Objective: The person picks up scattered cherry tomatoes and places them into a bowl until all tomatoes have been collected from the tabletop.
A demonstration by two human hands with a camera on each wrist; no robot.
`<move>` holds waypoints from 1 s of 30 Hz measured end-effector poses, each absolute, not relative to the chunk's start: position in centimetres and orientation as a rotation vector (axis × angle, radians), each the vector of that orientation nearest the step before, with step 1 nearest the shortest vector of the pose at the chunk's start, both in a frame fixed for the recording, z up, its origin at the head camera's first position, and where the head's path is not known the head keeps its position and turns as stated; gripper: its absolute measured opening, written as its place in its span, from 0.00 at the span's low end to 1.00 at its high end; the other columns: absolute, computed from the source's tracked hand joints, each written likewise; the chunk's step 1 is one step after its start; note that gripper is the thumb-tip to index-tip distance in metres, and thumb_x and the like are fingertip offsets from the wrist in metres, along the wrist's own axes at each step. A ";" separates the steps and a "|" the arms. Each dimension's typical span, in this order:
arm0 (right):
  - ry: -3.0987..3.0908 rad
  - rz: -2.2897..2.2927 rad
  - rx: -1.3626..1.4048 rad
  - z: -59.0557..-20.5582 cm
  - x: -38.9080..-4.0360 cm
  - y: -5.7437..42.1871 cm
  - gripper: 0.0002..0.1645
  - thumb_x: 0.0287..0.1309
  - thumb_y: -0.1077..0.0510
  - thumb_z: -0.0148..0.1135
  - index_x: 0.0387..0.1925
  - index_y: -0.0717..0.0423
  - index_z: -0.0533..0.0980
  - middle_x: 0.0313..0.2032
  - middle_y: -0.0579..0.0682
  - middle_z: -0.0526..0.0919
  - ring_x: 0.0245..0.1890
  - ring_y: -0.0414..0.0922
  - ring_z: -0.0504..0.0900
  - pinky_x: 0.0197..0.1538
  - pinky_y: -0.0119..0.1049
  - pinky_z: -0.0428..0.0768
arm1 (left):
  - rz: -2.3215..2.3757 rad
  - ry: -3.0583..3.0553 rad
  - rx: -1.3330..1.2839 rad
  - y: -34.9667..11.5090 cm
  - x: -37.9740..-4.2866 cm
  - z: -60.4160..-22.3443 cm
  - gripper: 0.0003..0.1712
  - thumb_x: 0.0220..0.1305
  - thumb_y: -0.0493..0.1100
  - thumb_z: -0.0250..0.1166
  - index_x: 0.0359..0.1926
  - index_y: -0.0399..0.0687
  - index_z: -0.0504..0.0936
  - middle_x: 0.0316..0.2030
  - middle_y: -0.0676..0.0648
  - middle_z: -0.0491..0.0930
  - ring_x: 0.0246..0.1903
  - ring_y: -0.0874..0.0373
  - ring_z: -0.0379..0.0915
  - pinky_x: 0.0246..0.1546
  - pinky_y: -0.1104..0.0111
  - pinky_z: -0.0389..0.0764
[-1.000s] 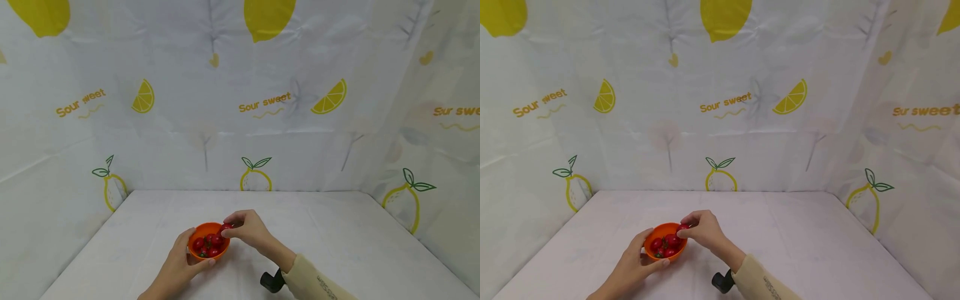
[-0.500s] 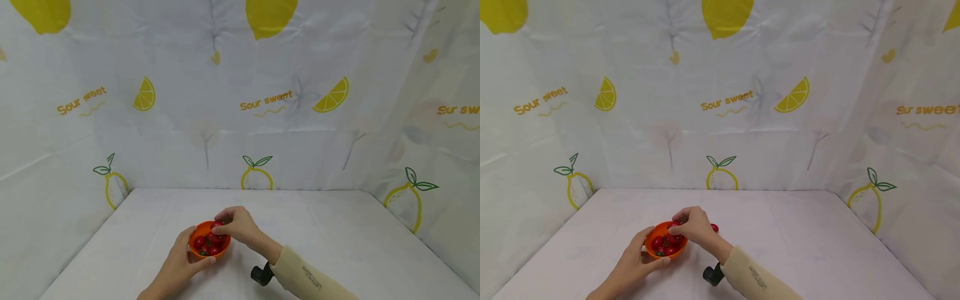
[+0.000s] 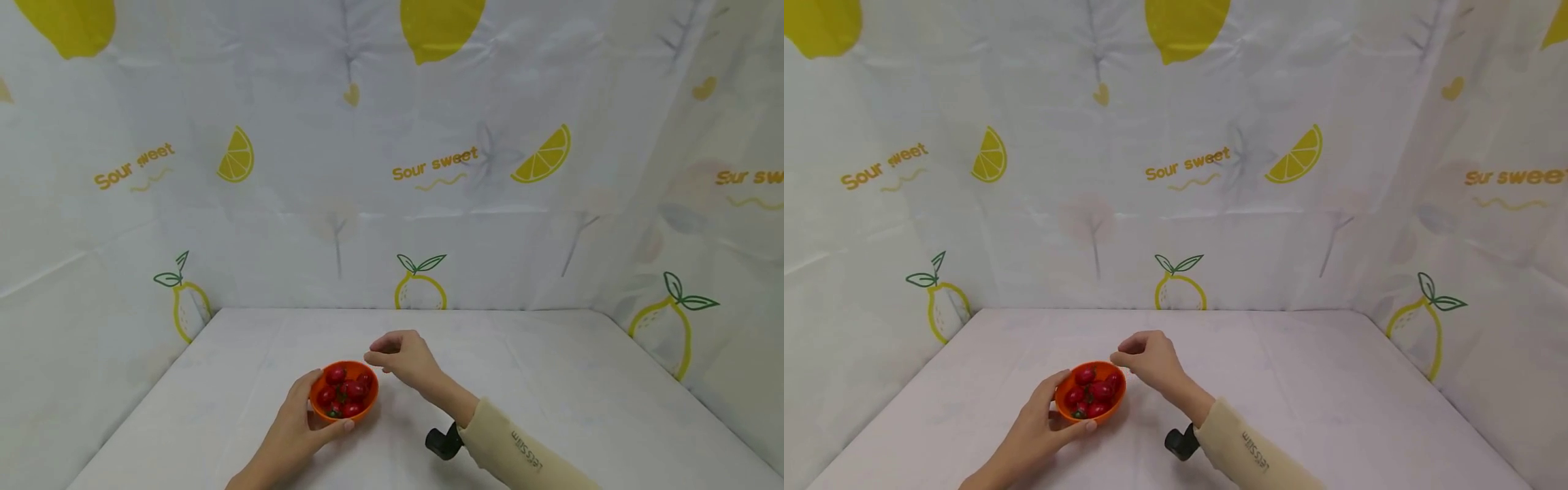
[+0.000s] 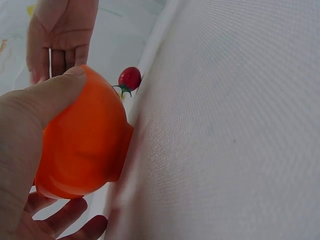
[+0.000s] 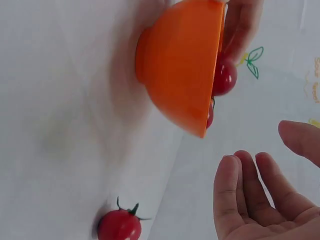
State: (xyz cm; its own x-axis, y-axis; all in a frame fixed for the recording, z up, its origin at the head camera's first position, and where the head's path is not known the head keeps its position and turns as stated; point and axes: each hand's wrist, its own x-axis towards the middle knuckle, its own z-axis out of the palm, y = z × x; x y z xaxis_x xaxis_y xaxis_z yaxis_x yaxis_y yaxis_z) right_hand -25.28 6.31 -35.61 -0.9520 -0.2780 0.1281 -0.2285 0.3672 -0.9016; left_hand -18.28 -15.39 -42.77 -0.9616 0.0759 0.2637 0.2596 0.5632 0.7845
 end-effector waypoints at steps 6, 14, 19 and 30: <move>2.667 -1.616 -0.409 -36.4 -27.0 9.8 0.11 0.56 0.56 0.72 0.39 0.57 0.83 0.33 0.46 0.84 0.34 0.45 0.81 0.40 0.39 0.82 | -1.327 -2.620 -0.257 -15.2 -18.4 -42.9 0.60 0.44 0.67 0.76 0.71 0.44 0.60 0.68 0.46 0.60 0.64 0.48 0.60 0.56 0.53 0.75; 2.755 -1.508 -0.345 -37.4 -28.5 12.6 0.14 0.51 0.59 0.75 0.40 0.58 0.83 0.36 0.48 0.84 0.40 0.44 0.80 0.45 0.42 0.81 | -1.316 -2.608 -0.270 -15.0 -18.5 -42.8 0.60 0.44 0.67 0.77 0.71 0.44 0.60 0.68 0.47 0.60 0.64 0.49 0.61 0.55 0.57 0.75; 2.784 -1.444 -0.375 -37.6 -28.7 13.1 0.17 0.49 0.58 0.77 0.41 0.59 0.84 0.40 0.51 0.85 0.45 0.49 0.80 0.48 0.44 0.80 | -1.315 -2.602 -0.263 -15.1 -18.4 -42.8 0.60 0.43 0.66 0.77 0.71 0.45 0.61 0.68 0.48 0.60 0.64 0.51 0.62 0.53 0.62 0.76; 2.768 -1.375 -0.451 -38.5 -29.4 12.7 0.18 0.48 0.58 0.78 0.41 0.59 0.84 0.40 0.51 0.85 0.46 0.51 0.80 0.48 0.45 0.80 | -1.314 -2.632 -0.230 -15.3 -18.5 -42.8 0.60 0.44 0.67 0.76 0.71 0.45 0.60 0.68 0.46 0.61 0.62 0.50 0.63 0.50 0.65 0.78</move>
